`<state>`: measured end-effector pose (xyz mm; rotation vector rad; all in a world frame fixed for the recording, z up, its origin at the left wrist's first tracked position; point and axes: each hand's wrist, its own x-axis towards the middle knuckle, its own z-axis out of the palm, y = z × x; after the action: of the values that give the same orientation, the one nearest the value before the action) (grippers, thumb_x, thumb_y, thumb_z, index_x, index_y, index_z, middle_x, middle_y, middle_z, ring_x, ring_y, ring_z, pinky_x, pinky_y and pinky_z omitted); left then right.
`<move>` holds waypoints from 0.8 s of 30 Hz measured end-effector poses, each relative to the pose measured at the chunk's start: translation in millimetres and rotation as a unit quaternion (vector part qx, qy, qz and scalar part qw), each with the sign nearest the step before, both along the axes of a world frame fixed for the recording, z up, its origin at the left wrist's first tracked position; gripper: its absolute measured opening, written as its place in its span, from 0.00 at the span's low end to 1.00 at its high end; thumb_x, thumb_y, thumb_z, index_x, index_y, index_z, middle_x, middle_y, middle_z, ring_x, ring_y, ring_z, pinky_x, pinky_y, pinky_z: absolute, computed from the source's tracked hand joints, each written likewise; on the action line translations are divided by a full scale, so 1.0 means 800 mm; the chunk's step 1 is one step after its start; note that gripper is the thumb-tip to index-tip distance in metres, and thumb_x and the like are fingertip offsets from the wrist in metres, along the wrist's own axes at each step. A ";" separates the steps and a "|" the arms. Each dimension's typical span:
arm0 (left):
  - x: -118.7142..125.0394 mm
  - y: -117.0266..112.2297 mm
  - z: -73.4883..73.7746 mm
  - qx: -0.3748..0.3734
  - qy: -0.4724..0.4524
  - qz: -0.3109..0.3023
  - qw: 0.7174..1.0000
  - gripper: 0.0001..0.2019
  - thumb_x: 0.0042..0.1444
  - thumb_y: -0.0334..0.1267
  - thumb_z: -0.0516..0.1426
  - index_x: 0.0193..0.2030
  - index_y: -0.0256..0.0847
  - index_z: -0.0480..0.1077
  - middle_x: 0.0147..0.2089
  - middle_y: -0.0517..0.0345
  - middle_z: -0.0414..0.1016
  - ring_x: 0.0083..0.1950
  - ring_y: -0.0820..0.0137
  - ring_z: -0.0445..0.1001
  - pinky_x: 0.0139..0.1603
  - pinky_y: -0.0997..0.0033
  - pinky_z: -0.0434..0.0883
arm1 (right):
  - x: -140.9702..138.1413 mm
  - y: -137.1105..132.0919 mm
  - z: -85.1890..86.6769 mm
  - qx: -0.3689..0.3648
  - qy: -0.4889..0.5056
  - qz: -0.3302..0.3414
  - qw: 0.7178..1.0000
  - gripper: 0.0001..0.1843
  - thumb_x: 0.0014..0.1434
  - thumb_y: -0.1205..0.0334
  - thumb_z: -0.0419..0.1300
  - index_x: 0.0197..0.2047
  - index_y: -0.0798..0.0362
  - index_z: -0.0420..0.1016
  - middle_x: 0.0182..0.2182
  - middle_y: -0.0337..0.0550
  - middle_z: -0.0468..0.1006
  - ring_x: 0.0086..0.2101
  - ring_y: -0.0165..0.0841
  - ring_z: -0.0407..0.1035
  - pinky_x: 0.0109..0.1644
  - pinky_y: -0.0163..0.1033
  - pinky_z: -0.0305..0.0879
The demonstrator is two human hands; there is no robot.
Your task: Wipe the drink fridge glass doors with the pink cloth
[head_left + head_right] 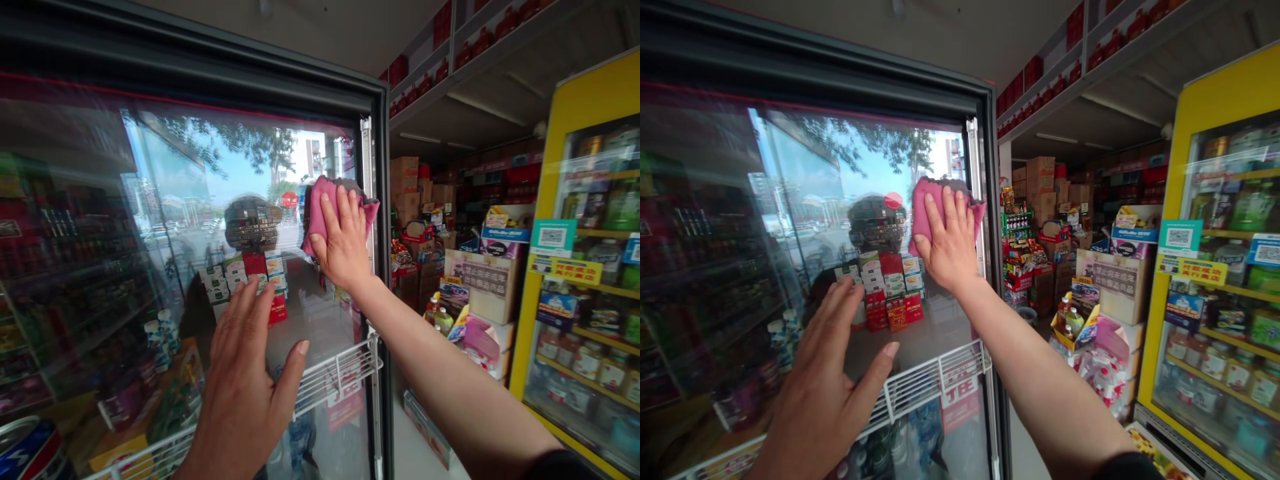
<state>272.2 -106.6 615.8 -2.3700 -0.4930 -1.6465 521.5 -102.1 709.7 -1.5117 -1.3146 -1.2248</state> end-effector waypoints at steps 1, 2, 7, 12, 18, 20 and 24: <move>-0.001 0.000 -0.002 0.000 0.000 -0.001 1.000 0.39 0.72 0.44 0.58 0.85 0.42 0.50 0.87 0.47 0.54 0.88 0.55 0.53 0.87 0.49 0.54 | -0.001 0.000 -0.006 0.000 0.003 -0.001 1.000 0.42 0.79 0.48 0.51 0.87 0.49 0.41 0.87 0.51 0.36 0.84 0.54 0.29 0.85 0.69 0.40; -0.002 -0.001 -0.004 -0.001 0.000 -0.001 1.000 0.39 0.72 0.44 0.58 0.85 0.42 0.50 0.87 0.47 0.54 0.87 0.55 0.53 0.87 0.49 0.55 | -0.002 0.000 -0.012 0.000 0.006 0.001 1.000 0.42 0.79 0.48 0.51 0.87 0.49 0.40 0.87 0.51 0.36 0.84 0.55 0.29 0.85 0.70 0.40; -0.013 -0.005 -0.012 -0.009 -0.007 0.001 1.000 0.39 0.71 0.44 0.59 0.85 0.45 0.50 0.86 0.46 0.56 0.87 0.52 0.56 0.85 0.44 0.59 | -0.007 -0.002 -0.042 -0.006 0.027 0.008 1.000 0.43 0.79 0.49 0.51 0.88 0.48 0.36 0.87 0.53 0.35 0.84 0.57 0.29 0.84 0.72 0.43; -0.031 -0.012 -0.019 -0.021 -0.006 0.001 1.000 0.40 0.72 0.44 0.59 0.85 0.46 0.49 0.87 0.46 0.55 0.87 0.52 0.55 0.85 0.43 0.59 | -0.020 -0.005 -0.071 -0.008 0.062 0.007 0.998 0.43 0.79 0.53 0.51 0.88 0.47 0.35 0.87 0.54 0.34 0.84 0.58 0.29 0.83 0.75 0.44; -0.058 -0.024 -0.027 -0.060 -0.008 0.005 0.998 0.41 0.71 0.45 0.59 0.86 0.50 0.47 0.87 0.47 0.54 0.87 0.50 0.56 0.84 0.40 0.63 | -0.044 -0.008 -0.103 0.017 0.111 0.022 0.993 0.40 0.80 0.55 0.48 0.88 0.48 0.38 0.86 0.56 0.35 0.83 0.59 0.30 0.81 0.75 0.47; -0.067 -0.028 -0.028 -0.064 -0.008 0.009 0.998 0.42 0.71 0.45 0.59 0.86 0.50 0.47 0.87 0.47 0.54 0.86 0.49 0.57 0.83 0.39 0.64 | -0.052 -0.012 -0.113 0.029 0.131 0.040 0.990 0.39 0.80 0.54 0.48 0.88 0.48 0.41 0.86 0.58 0.38 0.83 0.59 0.31 0.81 0.77 0.48; -0.082 -0.034 -0.029 -0.065 -0.011 0.016 0.998 0.41 0.71 0.46 0.59 0.86 0.49 0.47 0.87 0.46 0.53 0.86 0.49 0.58 0.82 0.40 0.66 | -0.063 -0.020 -0.124 0.041 0.169 0.050 0.983 0.43 0.77 0.46 0.55 0.87 0.50 0.47 0.85 0.62 0.43 0.83 0.62 0.36 0.79 0.78 0.51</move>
<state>206.5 -134.0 593.0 -2.4234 -0.6583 -1.6747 471.1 -117.8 610.9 -1.4987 -1.0871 -0.8986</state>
